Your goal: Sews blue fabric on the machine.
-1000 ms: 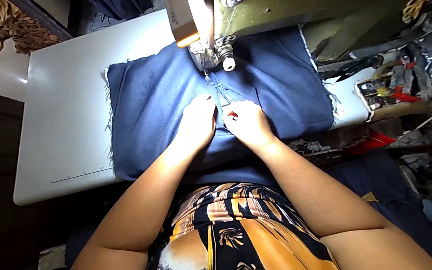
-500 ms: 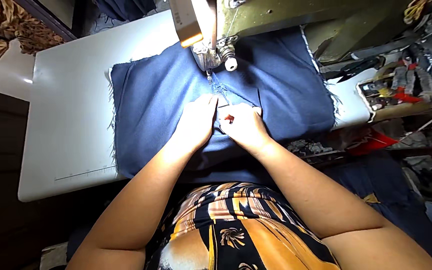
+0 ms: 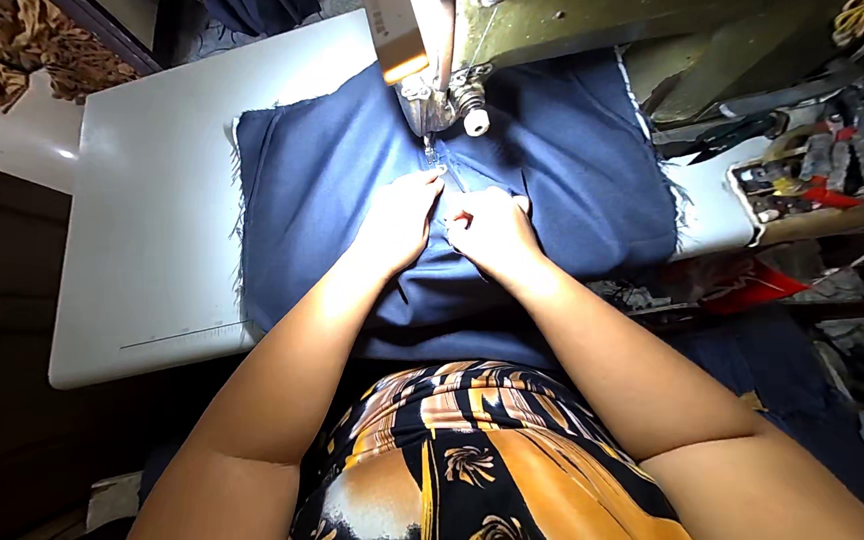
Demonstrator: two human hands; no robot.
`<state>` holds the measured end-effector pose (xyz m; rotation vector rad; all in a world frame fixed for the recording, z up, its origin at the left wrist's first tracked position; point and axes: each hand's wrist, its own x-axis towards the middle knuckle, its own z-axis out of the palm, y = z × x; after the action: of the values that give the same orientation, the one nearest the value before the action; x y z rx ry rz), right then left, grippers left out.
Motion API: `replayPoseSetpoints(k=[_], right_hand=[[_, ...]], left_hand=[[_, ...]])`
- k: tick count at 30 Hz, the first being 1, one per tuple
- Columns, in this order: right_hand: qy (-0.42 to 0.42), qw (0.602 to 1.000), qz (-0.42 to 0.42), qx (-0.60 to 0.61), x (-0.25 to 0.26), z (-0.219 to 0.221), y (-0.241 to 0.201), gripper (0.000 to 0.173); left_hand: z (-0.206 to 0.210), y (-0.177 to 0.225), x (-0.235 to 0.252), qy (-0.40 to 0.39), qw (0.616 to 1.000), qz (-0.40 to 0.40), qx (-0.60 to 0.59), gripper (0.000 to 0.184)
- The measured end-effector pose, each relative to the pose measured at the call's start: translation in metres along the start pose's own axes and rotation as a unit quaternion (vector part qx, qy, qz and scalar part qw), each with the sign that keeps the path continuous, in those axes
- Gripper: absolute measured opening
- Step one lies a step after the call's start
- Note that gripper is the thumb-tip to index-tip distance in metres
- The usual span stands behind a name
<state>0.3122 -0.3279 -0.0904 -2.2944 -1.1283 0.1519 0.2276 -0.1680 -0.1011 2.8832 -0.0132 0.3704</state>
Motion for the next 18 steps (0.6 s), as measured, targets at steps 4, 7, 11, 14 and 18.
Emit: replayPoseSetpoints(k=[4,7,11,14,18], right_hand=[[-0.003,1.000,-0.010,-0.006,0.006,-0.003,0.001,0.015],[-0.001,1.000,-0.016,-0.006,0.004,-0.003,0.004,0.018],[0.010,0.997,-0.074,0.011,-0.001,-0.003,0.011,0.016],[0.017,0.988,-0.151,-0.009,-0.006,-0.001,0.025,0.023],[0.008,0.978,-0.205,-0.038,-0.011,-0.007,0.033,0.028]], left_hand=[[0.000,-0.001,0.000,0.037,0.999,0.014,0.005,0.037],[0.001,0.002,-0.006,0.058,0.998,0.017,0.002,0.036],[0.003,0.000,-0.011,0.079,0.997,0.023,-0.008,0.036],[0.004,0.000,-0.013,0.080,0.996,0.020,-0.015,0.037],[0.004,0.001,-0.016,0.065,0.998,0.010,-0.015,0.037]])
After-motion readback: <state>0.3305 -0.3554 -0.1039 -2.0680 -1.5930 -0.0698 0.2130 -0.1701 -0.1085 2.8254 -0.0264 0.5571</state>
